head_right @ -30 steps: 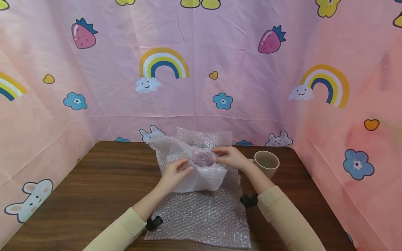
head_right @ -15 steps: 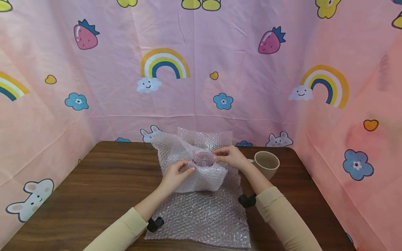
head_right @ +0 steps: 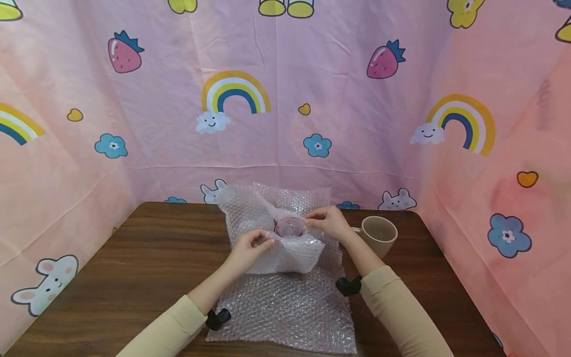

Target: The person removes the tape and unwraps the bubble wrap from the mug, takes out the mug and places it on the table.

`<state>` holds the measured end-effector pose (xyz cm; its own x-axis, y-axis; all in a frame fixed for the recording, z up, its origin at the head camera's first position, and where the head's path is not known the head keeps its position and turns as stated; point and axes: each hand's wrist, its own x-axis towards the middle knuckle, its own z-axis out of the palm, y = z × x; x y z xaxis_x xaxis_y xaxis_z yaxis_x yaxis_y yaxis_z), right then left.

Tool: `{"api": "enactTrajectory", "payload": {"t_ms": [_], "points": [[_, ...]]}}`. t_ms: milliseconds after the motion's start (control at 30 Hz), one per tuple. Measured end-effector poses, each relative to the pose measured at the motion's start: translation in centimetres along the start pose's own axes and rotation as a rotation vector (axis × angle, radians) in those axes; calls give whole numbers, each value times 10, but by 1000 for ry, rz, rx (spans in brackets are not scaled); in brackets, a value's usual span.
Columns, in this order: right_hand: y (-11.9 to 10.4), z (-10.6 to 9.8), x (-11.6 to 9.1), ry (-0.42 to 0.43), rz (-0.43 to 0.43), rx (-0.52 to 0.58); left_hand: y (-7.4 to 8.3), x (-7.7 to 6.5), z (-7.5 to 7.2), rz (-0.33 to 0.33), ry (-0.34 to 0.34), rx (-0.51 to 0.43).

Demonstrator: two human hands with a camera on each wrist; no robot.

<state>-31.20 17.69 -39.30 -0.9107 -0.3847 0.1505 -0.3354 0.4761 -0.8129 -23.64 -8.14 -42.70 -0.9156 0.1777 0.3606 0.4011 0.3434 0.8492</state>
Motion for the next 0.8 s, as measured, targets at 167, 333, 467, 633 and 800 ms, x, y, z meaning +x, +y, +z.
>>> {"api": "enactTrajectory", "payload": {"t_ms": [167, 333, 467, 633, 800], "points": [[3, 1, 4, 57, 32, -7, 0, -3, -3, 45, -54, -43], [5, 2, 4, 92, 49, 7, 17, -14, -12, 97, -134, -89], [5, 3, 5, 123, 75, 21, 5, -18, -13, 141, -172, -90], [8, 4, 9, 165, 97, 51, -7, -23, -16, 223, -254, -63], [17, 8, 15, 201, 97, 39, -9, -32, -23, 275, -378, -19]]}}
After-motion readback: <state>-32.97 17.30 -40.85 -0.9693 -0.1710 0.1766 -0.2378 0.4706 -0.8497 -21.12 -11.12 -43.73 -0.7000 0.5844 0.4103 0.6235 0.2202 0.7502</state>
